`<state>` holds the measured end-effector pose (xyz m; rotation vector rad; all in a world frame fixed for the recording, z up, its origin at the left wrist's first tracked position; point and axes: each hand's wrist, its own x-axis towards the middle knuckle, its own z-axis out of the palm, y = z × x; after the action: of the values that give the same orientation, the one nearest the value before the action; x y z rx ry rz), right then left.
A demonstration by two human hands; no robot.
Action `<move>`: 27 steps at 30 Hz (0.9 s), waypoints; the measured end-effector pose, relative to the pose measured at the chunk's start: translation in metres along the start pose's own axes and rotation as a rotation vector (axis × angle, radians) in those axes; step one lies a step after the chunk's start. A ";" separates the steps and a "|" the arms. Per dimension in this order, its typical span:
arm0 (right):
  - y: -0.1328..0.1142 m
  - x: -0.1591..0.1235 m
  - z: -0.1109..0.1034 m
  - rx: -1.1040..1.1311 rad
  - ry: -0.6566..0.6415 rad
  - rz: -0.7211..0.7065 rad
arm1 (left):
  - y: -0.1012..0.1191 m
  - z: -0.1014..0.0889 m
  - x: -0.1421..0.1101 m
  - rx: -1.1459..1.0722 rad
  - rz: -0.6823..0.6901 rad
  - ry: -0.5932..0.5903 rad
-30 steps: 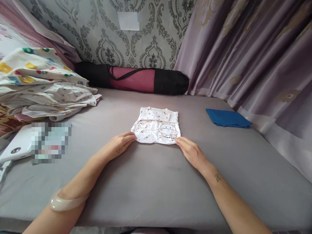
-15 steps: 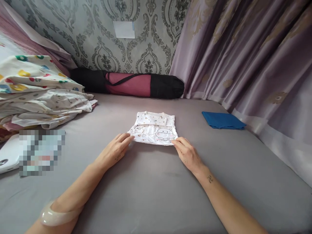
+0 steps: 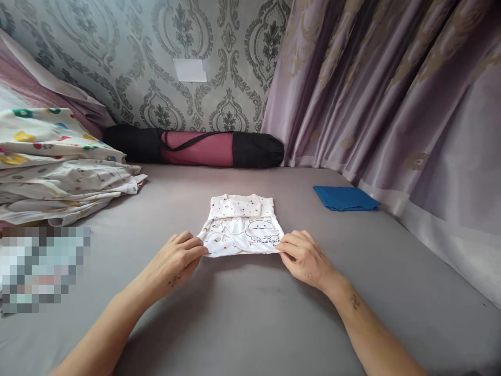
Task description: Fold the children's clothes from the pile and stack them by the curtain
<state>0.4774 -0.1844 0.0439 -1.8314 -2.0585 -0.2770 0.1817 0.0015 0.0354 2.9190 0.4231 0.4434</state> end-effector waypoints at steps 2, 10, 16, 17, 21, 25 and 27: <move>-0.003 -0.002 -0.009 0.081 -0.026 -0.010 | 0.006 -0.007 -0.001 0.004 0.004 -0.009; -0.018 -0.008 -0.041 0.625 -0.342 -0.035 | 0.024 -0.036 -0.008 -0.414 0.065 -0.295; -0.008 -0.006 -0.038 0.874 -0.448 0.122 | 0.016 -0.041 -0.010 -0.666 -0.135 -0.335; -0.006 -0.005 -0.035 0.891 -0.422 0.166 | 0.013 -0.040 -0.009 -0.698 -0.156 -0.321; -0.002 0.000 -0.016 0.959 -0.225 0.372 | 0.003 -0.029 0.001 -0.806 -0.288 -0.164; -0.001 0.010 0.008 0.886 -0.012 0.538 | -0.003 -0.013 0.017 -0.859 -0.416 0.029; 0.001 0.016 0.017 0.774 0.061 0.596 | -0.008 -0.006 0.026 -0.863 -0.486 0.114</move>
<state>0.4744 -0.1636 0.0344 -1.7551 -1.2085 0.5395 0.2013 0.0171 0.0459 1.8934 0.7129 0.5407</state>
